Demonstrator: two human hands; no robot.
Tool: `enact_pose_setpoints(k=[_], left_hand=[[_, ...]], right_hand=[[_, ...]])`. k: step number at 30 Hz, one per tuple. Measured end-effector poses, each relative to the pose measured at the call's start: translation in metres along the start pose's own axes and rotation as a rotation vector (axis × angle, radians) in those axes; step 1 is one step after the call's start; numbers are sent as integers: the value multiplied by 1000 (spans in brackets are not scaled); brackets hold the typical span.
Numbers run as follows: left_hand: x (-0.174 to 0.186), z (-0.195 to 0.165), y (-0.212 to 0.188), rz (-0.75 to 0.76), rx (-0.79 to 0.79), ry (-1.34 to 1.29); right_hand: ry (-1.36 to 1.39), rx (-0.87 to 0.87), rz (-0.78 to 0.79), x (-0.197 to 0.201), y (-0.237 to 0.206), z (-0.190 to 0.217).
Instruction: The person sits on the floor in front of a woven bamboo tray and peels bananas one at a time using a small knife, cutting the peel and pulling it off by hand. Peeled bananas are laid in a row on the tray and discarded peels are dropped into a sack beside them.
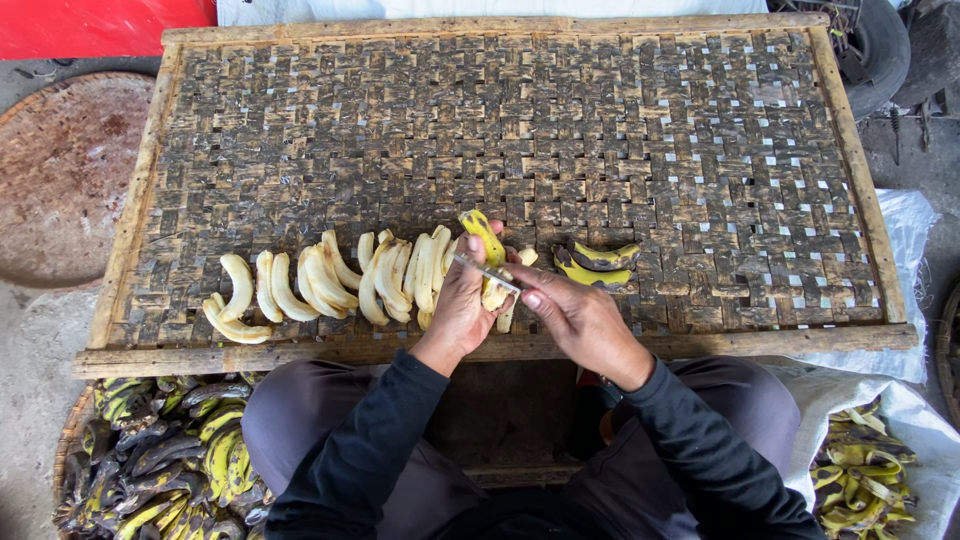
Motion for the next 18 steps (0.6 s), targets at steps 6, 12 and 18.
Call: enact_pose_setpoints(k=[6, 12, 18], left_hand=[[-3, 5, -8, 112, 187, 176], [0, 21, -21, 260, 409, 572], [8, 30, -21, 253, 401, 587]], right_hand=[[1, 23, -145, 29, 2, -13], [0, -10, -250, 63, 1, -29], [197, -211, -402, 117, -33, -63]])
Point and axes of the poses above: each hand's wrist, its own y-axis towards the middle knuckle, its own x-axis out of the back of the hand, z = x × y, the point moved 6 cm from there along y, towards the middle knuckle, and after that the axes turned 15 degrees about -x, right-handed, at the moved point
